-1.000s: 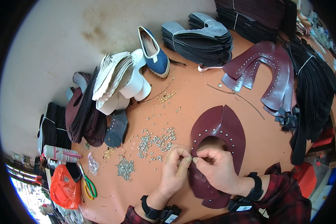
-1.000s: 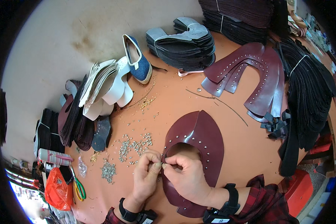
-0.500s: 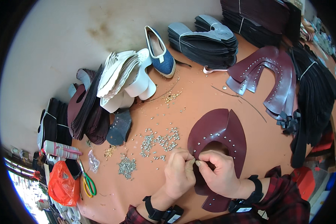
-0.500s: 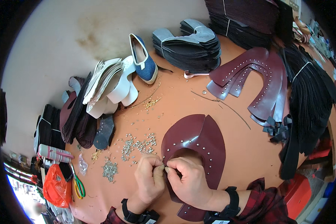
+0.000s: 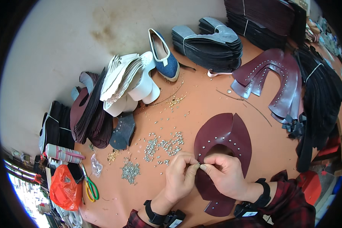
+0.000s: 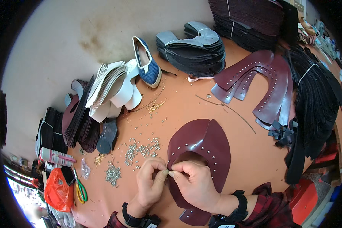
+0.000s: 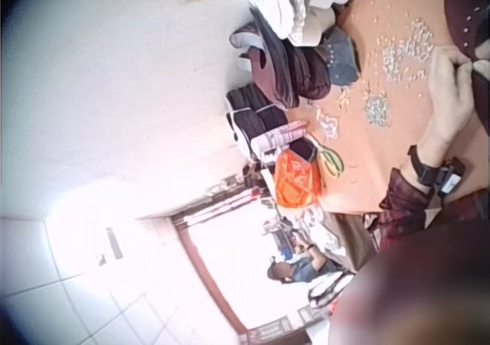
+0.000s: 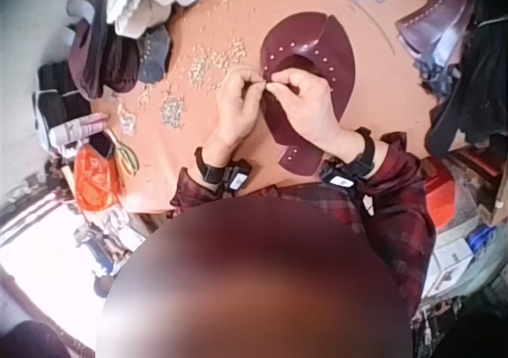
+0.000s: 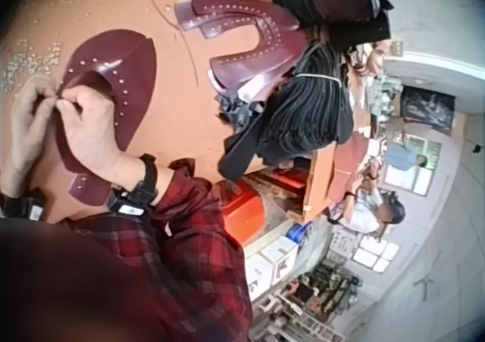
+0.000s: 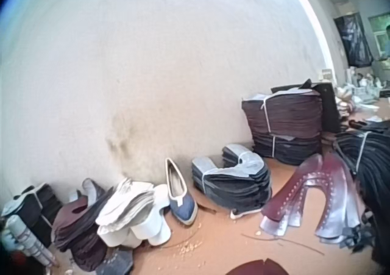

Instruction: Attaching small metal studs or rivets to a leather shoe upper.

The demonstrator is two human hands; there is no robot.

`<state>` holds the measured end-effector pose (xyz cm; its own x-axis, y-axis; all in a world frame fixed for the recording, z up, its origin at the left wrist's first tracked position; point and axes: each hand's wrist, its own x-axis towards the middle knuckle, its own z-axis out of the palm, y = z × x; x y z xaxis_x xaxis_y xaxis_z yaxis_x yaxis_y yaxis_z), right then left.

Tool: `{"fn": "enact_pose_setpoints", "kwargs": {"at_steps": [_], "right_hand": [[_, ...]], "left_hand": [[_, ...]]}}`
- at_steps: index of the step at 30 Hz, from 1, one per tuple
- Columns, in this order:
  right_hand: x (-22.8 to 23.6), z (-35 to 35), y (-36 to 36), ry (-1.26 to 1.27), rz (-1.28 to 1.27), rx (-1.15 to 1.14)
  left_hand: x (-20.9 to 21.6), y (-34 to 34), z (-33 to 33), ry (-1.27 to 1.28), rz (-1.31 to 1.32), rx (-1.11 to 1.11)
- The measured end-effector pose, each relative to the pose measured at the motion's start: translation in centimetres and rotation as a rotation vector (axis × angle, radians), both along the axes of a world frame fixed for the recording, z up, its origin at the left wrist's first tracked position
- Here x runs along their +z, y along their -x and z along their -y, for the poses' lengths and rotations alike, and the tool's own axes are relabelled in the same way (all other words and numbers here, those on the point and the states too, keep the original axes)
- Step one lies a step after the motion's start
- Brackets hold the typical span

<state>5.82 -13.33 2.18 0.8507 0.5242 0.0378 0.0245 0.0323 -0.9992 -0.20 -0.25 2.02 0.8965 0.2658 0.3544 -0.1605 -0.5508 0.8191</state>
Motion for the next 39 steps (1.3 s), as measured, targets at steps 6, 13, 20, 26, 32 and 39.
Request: {"fn": "enact_pose_setpoints", "kwargs": {"at_steps": [6,13,20,26,32,39], "right_hand": [[-0.3,-0.1,0.1,0.003,-0.045,0.018],[-0.1,-0.1,-0.2,-0.010,0.169,0.023],[0.8,0.1,0.0,-0.001,0.133,0.009],[-0.5,-0.1,-0.1,-0.268,-0.538,0.131],[-0.1,-0.4,-0.4,-0.439,-0.743,0.116],[-0.1,-0.8,-0.6,-0.204,-0.588,-0.047]], "left_hand": [[-0.3,0.3,0.0,0.332,-0.185,0.004],[-0.2,0.3,-0.5,0.670,-0.264,-0.103],[0.5,0.1,-0.7,0.861,-0.351,-0.071],[-0.4,-0.4,-0.3,1.127,-0.210,-0.091],[-0.7,-0.1,0.4,1.031,-0.151,0.022],[0.3,0.5,0.1,0.499,-0.185,0.084]]}}
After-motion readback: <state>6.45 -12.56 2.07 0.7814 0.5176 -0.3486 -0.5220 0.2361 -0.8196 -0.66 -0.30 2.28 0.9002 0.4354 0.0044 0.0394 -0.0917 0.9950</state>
